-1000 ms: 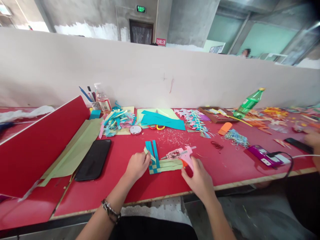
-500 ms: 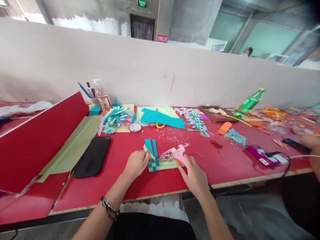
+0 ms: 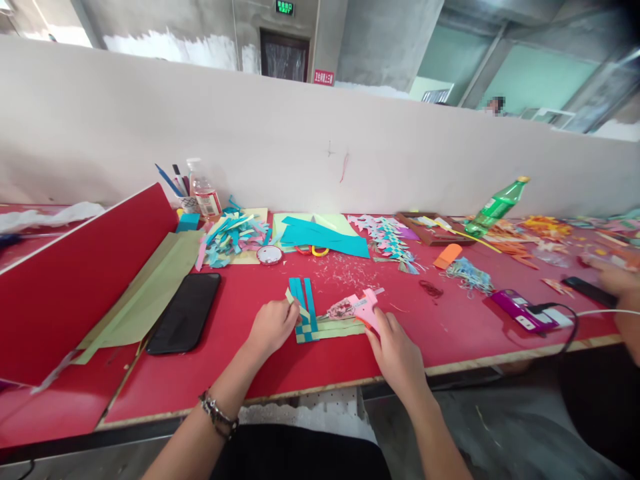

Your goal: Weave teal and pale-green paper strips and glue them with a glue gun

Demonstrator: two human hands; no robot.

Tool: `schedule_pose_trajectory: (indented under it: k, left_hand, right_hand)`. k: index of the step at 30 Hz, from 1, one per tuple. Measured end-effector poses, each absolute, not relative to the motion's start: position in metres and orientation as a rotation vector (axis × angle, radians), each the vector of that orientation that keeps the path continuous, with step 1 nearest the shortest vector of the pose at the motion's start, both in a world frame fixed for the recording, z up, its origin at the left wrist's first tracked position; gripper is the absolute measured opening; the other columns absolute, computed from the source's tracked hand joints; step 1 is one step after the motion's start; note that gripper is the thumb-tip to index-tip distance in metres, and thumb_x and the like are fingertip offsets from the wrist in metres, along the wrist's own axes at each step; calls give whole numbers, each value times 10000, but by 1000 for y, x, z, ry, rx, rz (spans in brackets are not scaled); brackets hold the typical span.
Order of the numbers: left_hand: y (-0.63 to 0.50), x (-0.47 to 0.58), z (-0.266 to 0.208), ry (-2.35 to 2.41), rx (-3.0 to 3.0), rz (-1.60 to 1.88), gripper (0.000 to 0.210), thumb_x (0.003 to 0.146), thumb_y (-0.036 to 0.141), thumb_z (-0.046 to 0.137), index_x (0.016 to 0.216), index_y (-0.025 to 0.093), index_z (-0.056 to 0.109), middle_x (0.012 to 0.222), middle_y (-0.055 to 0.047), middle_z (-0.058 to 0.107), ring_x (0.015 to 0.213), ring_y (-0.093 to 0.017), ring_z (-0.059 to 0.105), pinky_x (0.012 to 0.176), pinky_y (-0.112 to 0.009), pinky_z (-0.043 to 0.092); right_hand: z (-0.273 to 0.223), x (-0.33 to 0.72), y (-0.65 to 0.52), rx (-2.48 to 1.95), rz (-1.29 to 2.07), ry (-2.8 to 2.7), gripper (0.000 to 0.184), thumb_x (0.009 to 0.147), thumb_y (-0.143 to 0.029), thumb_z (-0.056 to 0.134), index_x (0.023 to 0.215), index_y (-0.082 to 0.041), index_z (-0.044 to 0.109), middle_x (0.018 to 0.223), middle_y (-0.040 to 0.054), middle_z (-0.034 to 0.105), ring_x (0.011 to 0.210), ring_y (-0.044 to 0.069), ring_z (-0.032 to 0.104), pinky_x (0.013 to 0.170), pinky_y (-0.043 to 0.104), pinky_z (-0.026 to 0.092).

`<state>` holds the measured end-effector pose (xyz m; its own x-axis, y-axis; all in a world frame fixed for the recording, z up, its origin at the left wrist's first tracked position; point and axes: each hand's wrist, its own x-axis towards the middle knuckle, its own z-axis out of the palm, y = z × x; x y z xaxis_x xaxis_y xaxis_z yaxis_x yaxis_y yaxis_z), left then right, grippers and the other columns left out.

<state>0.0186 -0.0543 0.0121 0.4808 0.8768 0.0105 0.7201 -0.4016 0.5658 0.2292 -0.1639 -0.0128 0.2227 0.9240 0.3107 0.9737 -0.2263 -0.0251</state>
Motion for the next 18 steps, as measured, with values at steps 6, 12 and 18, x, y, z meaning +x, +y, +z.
schedule_pose_trajectory:
  k: [6, 12, 18]
  left_hand:
    - [-54, 18, 11, 1312, 2222, 434, 480, 871, 265, 253, 626, 170, 654, 692, -52, 689, 681, -146, 632, 660, -193, 410]
    - [-54, 18, 10, 1330, 2205, 427, 485, 871, 280, 256, 620, 167, 655, 686, -60, 688, 675, -150, 631, 658, -195, 406]
    - [-52, 19, 8, 1334, 2198, 427, 489, 867, 289, 260, 621, 168, 665, 677, -55, 688, 664, -150, 631, 652, -197, 405]
  right_hand:
    - [-11, 236, -168, -2326, -362, -1752, 307, 867, -258, 322, 1156, -187, 396, 1003, 96, 556, 801, 195, 594, 479, 247, 415]
    - [-17, 249, -170, -2353, -441, -1734, 331, 871, -290, 334, 1183, -187, 378, 986, 85, 562, 808, 192, 588, 487, 247, 413]
    - [-16, 262, -173, -2349, -550, -1719, 324, 868, -278, 354, 1172, -178, 399, 973, 78, 562, 812, 187, 588, 470, 234, 406]
